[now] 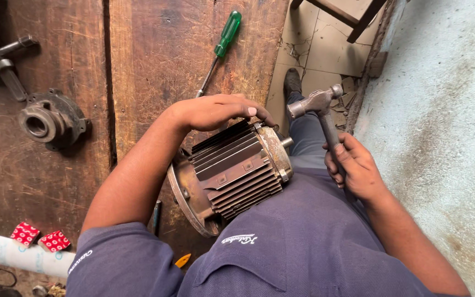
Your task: The person works on an electric motor at a wooden workbench, using a screwdriver and a socket wrench to loosen and remove bolts from the motor housing, prying at the end bell, and tapping it with a hammer. They rotate the motor to reach different sides and reposition it on the bench while continuing to unscrew fasteners.
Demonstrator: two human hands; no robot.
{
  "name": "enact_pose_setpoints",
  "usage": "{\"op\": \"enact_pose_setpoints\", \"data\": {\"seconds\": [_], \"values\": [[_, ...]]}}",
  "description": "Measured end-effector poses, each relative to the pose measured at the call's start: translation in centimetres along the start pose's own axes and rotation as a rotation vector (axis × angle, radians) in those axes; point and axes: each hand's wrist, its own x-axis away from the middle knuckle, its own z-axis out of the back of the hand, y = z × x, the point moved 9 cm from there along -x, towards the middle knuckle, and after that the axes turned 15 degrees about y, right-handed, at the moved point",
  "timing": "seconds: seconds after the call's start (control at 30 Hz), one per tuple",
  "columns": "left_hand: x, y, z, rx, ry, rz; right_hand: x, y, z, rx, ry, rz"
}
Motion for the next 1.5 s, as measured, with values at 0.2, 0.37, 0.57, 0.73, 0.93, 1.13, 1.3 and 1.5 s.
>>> {"op": "enact_pose_setpoints", "data": {"seconds": [0.2,0.37,0.57,0.73,0.93,1.13,1.3,1.5], "values": [[-0.6,-0.1,0.0,-0.015,0.025,0.031,0.1,-0.1,-0.7,0.054,-0.002,0.044],[-1.0,-0.6,-0.1,-0.017,0.019,0.029,0.0,0.4,-0.8,0.211,-0.044,0.031],[-0.9,-1.2,0.2,-0.054,0.029,0.097,0.3,0.3,-1.4,0.256,-0.071,0.091],[-1.0,-1.2,-0.1,-0.050,0.013,0.096,0.4,0.2,-1.1,0.260,-0.038,0.108],[-1.0,-1.4,0.0,-0.047,0.003,0.102,0.7,0.1,-0.8,0.289,-0.023,0.118],[-1.2,-1.6,0.1,-0.040,-0.002,0.096,0.6,0.3,-0.7,0.322,-0.010,0.129],[-1.1,-1.8,0.0,-0.011,0.004,0.097,0.5,-0.4,-0.7,0.286,-0.040,0.144],[-1.0,-1.7,0.3,-0.021,0.026,0.089,-0.1,-1.1,1.1,0.171,0.086,0.081]]}}
